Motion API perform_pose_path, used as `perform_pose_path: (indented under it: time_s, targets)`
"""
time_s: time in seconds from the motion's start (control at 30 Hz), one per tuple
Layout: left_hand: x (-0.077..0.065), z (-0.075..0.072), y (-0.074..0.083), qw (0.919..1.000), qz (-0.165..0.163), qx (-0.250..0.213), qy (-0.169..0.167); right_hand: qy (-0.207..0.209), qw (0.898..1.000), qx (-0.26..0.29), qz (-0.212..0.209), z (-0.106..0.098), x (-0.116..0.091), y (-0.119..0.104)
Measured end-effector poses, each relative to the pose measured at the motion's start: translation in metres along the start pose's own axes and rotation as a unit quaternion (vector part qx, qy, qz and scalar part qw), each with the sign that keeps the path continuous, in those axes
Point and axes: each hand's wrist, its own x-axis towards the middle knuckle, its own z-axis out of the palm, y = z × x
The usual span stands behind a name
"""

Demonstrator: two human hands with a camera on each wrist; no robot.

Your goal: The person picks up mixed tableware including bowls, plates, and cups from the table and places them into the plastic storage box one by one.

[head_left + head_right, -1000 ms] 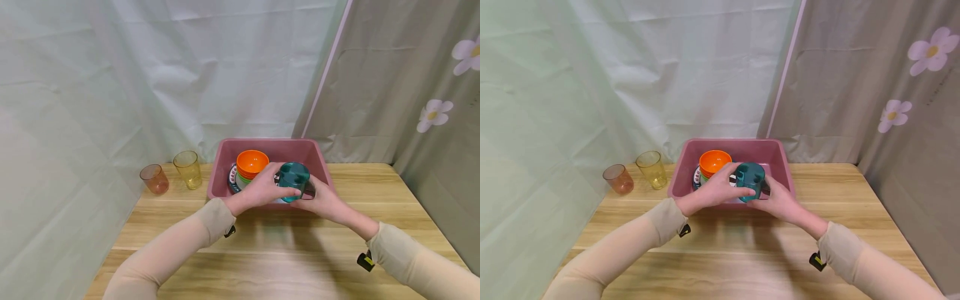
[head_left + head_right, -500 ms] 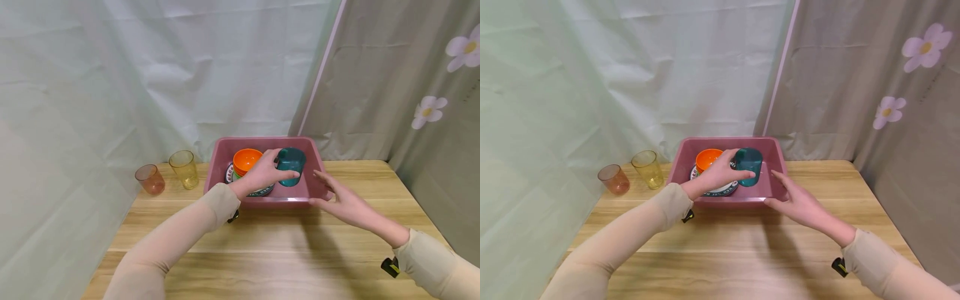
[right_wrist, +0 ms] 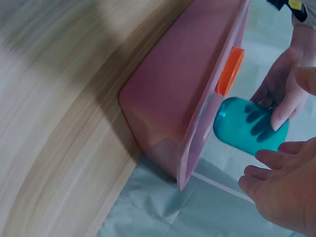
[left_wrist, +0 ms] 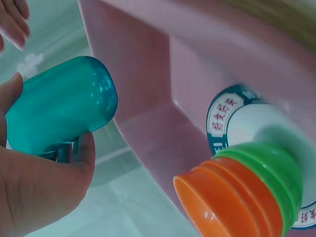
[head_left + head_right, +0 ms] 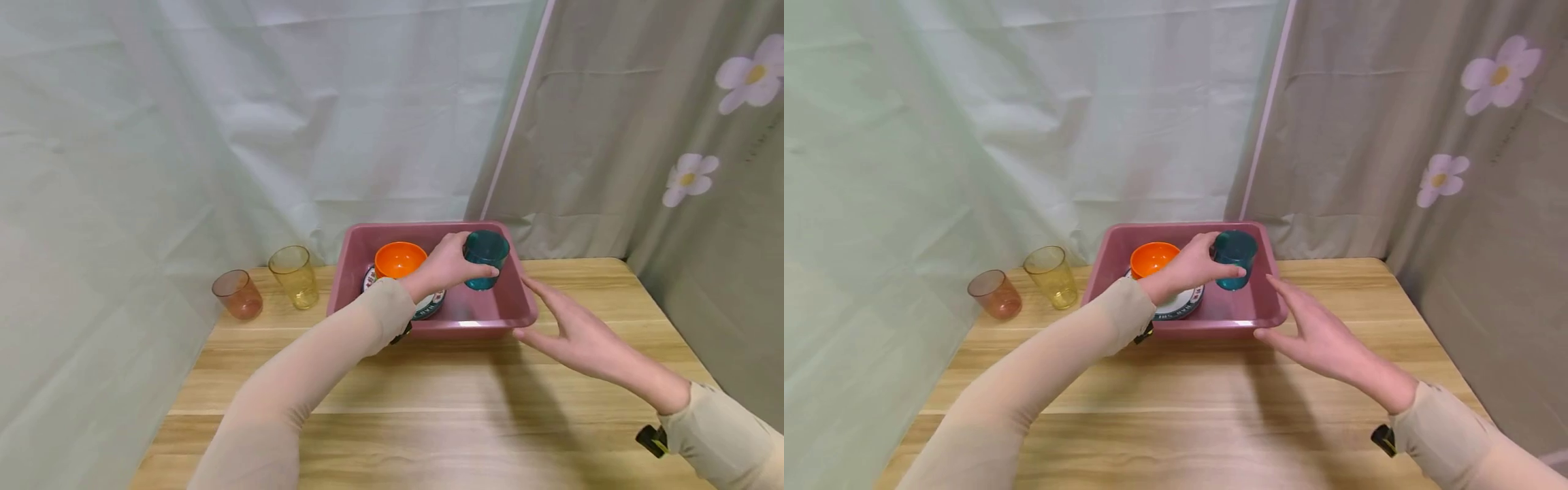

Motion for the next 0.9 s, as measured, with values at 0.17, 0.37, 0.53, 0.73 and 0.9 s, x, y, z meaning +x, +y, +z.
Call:
perform_pose_path:
  time_s: [0.17, 0.37, 0.53, 0.73, 0.9]
  targets:
    - [0.021, 0.000, -0.006, 0.9991, 0.019, -0.031, 0.022, 0.017, 0.999, -0.024, -0.030, 0.006, 0.002, 0.000]
    - [0.034, 0.000, -0.018, 0.9960, -0.042, -0.050, 0.061, 0.002, 0.999, -0.033, -0.032, 0.013, 0.004, -0.003]
    - [0.044, 0.002, -0.026, 0.9923, -0.094, -0.027, 0.077, 0.001, 0.999, -0.035, -0.033, 0.017, 0.004, -0.004]
    - [0.050, 0.006, -0.029, 0.9911, -0.104, -0.023, 0.080, 0.000, 0.999, -0.036, -0.032, 0.021, 0.001, -0.003]
    - [0.055, 0.013, -0.034, 0.9906, -0.107, -0.004, 0.085, 0.002, 0.999, -0.035, -0.032, 0.026, -0.001, -0.002]
